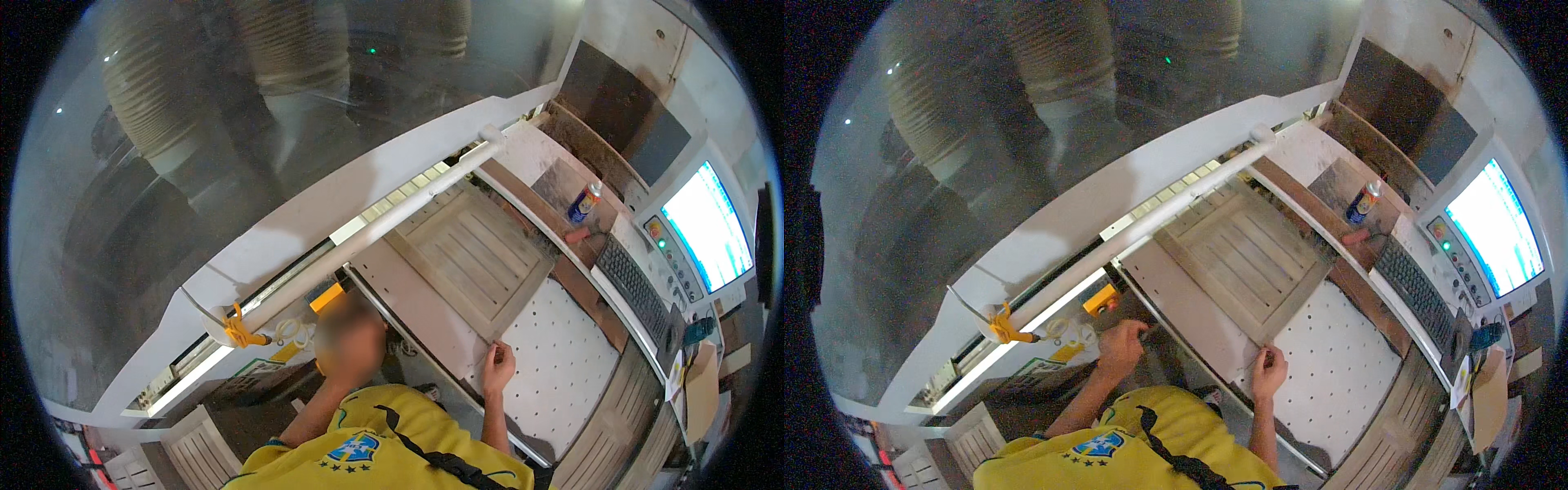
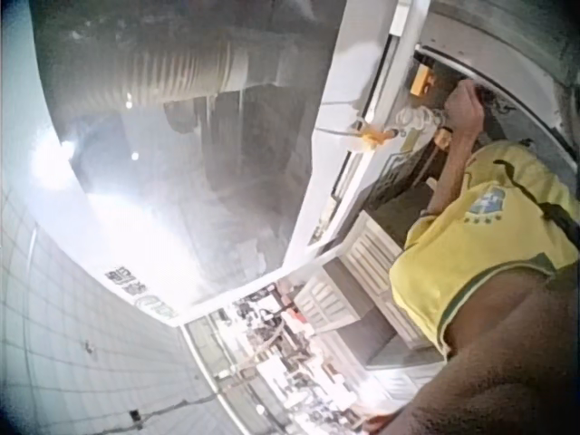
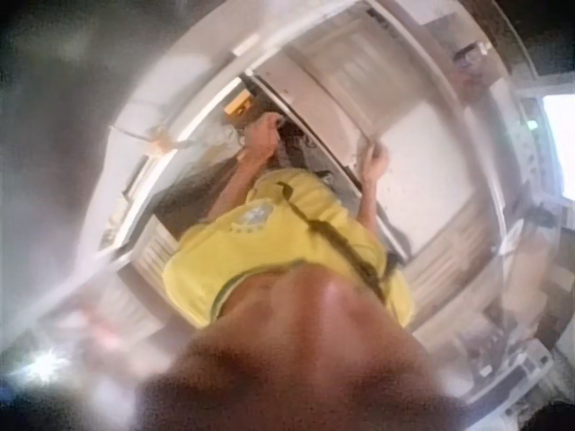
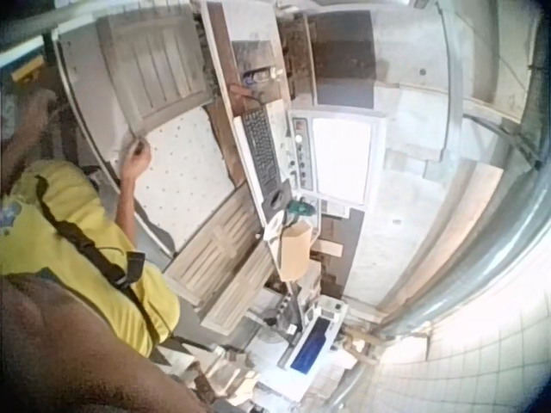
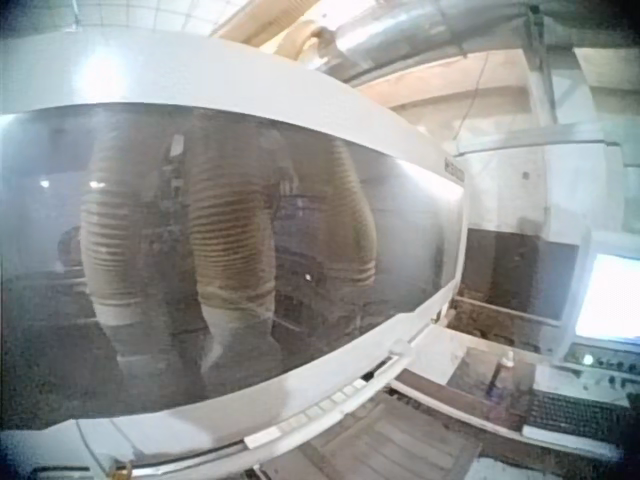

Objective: The person repeatedly picks up rectangular wooden panels with slotted cutouts from a workbench, places them on a CNC machine bed, and then stacks them on a nearby pile. The person uses a yellow air blow gun to clear dust from the machine bed between panels.

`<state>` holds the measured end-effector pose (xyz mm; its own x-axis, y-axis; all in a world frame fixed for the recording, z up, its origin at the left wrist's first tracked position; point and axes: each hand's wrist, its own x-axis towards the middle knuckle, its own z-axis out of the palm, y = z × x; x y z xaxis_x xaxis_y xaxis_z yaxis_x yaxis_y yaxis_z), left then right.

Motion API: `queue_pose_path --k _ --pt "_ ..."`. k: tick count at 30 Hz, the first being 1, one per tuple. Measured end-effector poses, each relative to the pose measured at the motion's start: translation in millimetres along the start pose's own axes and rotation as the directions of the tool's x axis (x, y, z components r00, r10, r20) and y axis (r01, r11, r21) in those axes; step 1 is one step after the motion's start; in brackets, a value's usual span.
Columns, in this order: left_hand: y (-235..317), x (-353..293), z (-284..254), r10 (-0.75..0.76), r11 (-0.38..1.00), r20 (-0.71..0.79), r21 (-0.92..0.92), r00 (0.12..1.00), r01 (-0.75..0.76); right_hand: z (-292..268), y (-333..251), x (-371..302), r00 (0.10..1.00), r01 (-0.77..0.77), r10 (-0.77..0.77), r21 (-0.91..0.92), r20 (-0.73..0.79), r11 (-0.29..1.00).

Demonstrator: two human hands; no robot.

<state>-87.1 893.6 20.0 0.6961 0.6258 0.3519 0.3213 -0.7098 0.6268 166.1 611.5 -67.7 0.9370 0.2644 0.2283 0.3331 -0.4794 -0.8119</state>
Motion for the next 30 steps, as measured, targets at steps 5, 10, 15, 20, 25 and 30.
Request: queue_pose_path --k 5,10,15,20,25,30 --pt "51 11 -115 0.218 0.976 -0.527 0.118 0.821 -0.184 0 10 1 0.999 0.036 -0.037 -0.041 -0.025 0.999" --pt "63 14 -199 0.374 0.889 -0.804 0.453 0.463 0.070 1 9 2 0.999 -0.040 0.041 -0.045 0.022 0.998" --pt "34 0 -192 -0.256 0.966 -0.718 -0.163 0.647 0.201 6 15 3 0.999 -0.016 0.017 -0.041 0.028 0.999" --pt "28 6 -194 -0.156 0.979 -0.695 -0.204 0.702 0.015 5 17 4 0.998 -0.037 0.039 -0.052 0.040 0.998" --pt "47 -14 -167 0.094 0.824 0.184 -0.566 0.978 0.027 2 -3 4 0.998 -0.031 0.032 -0.030 0.047 0.999" --pt "11 -32 -72 -0.225 0.959 0.486 -0.041 0.845 0.279 5 1 5 0.998 0.053 -0.052 -0.016 0.046 0.998"
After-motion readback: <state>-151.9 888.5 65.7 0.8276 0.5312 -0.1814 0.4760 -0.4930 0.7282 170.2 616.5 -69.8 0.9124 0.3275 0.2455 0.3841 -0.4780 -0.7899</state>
